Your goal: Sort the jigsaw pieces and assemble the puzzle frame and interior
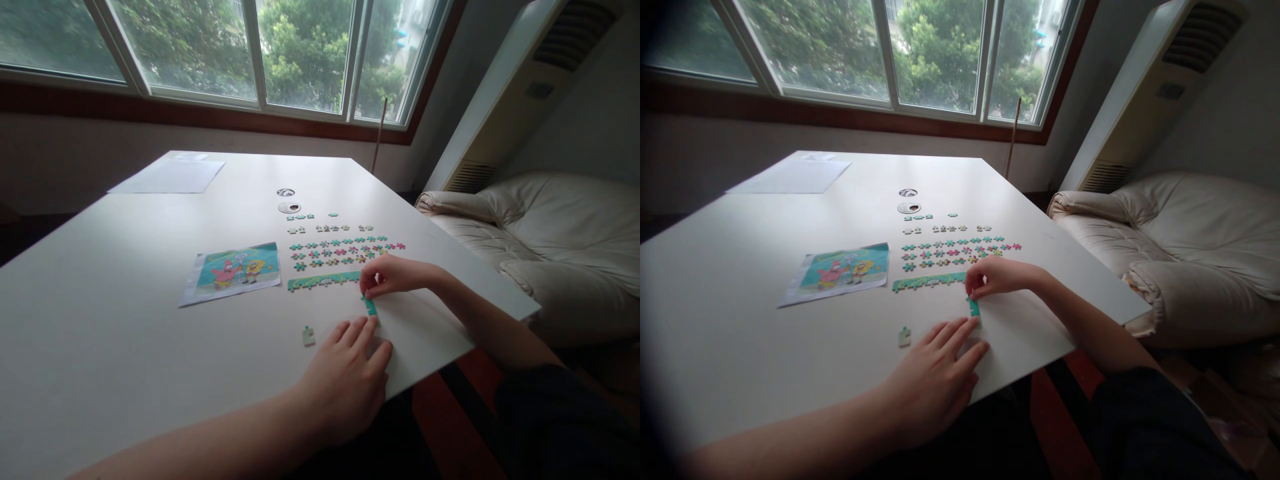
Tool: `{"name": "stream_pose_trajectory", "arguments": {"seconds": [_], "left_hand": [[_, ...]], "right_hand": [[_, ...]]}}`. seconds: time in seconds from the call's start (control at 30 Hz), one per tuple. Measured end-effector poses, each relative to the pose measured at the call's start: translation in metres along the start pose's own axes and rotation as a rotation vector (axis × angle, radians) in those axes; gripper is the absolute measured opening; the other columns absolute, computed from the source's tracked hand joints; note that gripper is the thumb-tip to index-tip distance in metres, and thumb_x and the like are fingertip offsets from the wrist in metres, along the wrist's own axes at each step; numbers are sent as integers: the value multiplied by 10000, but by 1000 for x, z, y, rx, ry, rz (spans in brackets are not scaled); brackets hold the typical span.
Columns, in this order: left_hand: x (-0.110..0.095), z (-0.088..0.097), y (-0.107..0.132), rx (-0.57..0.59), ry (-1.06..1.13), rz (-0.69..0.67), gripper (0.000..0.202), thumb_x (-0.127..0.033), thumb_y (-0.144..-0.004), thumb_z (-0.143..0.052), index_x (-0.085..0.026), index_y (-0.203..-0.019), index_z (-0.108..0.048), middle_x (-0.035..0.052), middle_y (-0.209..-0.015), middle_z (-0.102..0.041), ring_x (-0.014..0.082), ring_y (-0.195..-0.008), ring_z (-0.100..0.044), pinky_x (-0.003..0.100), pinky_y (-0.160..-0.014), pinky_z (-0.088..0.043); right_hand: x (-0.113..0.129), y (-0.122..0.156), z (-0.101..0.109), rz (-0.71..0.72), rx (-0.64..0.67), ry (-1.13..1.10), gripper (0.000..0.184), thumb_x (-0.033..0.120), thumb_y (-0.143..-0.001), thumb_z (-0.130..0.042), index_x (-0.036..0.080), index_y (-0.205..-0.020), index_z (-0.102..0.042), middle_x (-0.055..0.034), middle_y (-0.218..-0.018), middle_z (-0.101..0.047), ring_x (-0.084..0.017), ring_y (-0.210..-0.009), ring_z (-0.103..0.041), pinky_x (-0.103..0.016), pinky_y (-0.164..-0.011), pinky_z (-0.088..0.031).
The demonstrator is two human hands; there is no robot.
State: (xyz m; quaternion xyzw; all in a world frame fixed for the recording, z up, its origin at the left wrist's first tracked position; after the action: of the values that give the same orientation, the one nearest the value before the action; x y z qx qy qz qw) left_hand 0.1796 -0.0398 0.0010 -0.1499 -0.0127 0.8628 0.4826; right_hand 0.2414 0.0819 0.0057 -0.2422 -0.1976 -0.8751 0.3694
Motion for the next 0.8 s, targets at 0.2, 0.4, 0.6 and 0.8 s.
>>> {"name": "stream_pose_trajectory", "arguments": {"seconds": [0.2,0.4,0.6,0.8], "left_hand": [[0,-2,0,-3,-18,-7,334,-305,-873,-440,-164,-1172,-490,180,-1339,-415,332,-1213,-391,472,-986,-323],[1,-2,-1,-9,-10,-15,338,-307,-872,-441,-168,-1176,-487,180,-1352,-399,337,-1218,-384,480,-992,-315],[1,-2,0,-12,-7,-18,336,-306,-868,-446,-165,-1170,-489,181,-1344,-406,335,-1220,-384,478,-991,-320],[1,-1,0,-9,-5,-17,335,-304,-871,-435,-166,-1172,-487,184,-1346,-401,339,-1218,-388,480,-987,-327]], "right_hand": [[-8,4,22,-10,-143,69,211,334,-803,-562,146,-837,-652,-18,-711,-630,-92,-624,-531,-195,-568,-400],[-22,3,35,-73,-281,171,199,329,-788,-575,152,-820,-661,-5,-660,-597,-82,-574,-486,-193,-553,-368],[-20,1,29,-53,-255,195,198,330,-758,-616,156,-840,-663,-4,-666,-596,-84,-584,-508,-185,-555,-375],[-23,-2,24,-46,-229,186,171,288,-761,-609,154,-858,-656,9,-635,-580,-81,-575,-513,-184,-554,-368]]}}
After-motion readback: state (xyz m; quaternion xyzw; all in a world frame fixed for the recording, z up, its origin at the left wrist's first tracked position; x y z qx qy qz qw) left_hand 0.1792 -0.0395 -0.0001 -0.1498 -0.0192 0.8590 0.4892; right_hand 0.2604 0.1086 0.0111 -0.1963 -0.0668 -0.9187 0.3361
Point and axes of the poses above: each hand's wrist, its own y-axis away from the middle knuckle, its own z-axis out of the back of the hand, x = y × z, the point moved 9 cm from there along -y, towards the middle knuckle
